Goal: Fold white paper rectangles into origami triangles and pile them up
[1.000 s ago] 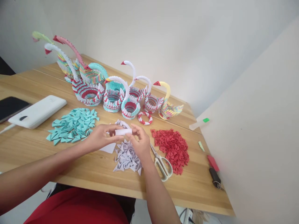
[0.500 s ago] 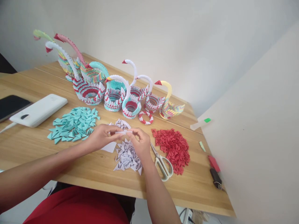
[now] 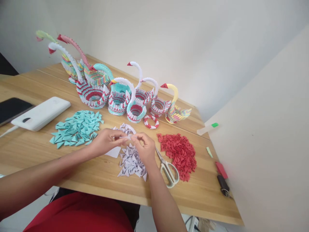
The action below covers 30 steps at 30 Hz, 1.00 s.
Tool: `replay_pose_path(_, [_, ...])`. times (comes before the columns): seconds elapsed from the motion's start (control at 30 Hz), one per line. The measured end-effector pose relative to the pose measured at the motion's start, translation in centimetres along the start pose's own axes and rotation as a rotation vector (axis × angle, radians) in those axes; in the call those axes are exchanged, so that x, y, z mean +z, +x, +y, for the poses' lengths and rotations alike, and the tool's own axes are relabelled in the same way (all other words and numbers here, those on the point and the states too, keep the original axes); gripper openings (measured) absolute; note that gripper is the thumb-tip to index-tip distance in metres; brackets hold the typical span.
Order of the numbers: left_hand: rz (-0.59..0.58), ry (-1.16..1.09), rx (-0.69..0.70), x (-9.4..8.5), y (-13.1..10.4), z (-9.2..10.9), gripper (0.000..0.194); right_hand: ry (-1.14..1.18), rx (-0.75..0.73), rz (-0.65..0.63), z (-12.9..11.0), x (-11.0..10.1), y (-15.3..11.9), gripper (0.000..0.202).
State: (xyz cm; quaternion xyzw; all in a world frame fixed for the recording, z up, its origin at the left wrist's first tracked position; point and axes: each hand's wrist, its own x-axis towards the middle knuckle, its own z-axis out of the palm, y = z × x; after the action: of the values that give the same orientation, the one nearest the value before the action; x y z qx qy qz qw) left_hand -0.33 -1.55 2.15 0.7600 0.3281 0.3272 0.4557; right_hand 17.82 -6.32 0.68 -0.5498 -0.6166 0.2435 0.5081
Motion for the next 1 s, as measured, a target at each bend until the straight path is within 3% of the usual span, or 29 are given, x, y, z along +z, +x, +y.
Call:
replay_pose_path(0.63, [-0.031,-0.015,-0.036,0.09,0.10,0.21,0.026,-0.014,0.018,0.001,-0.27,-0.02,-0.05,0.015])
replay_pose_path(0.9, [-0.106,-0.320,-0.161,0.56,0.34,-0.25,0.020,0.019,0.052,0.005,-0.11,0.25,-0.27,0.015])
replay_pose_path(1.0, [-0.066,-0.332,-0.173,0.48,0.40,-0.33,0.022,0.043,0.091,0.000,-0.26,0.33,-0.25,0.016])
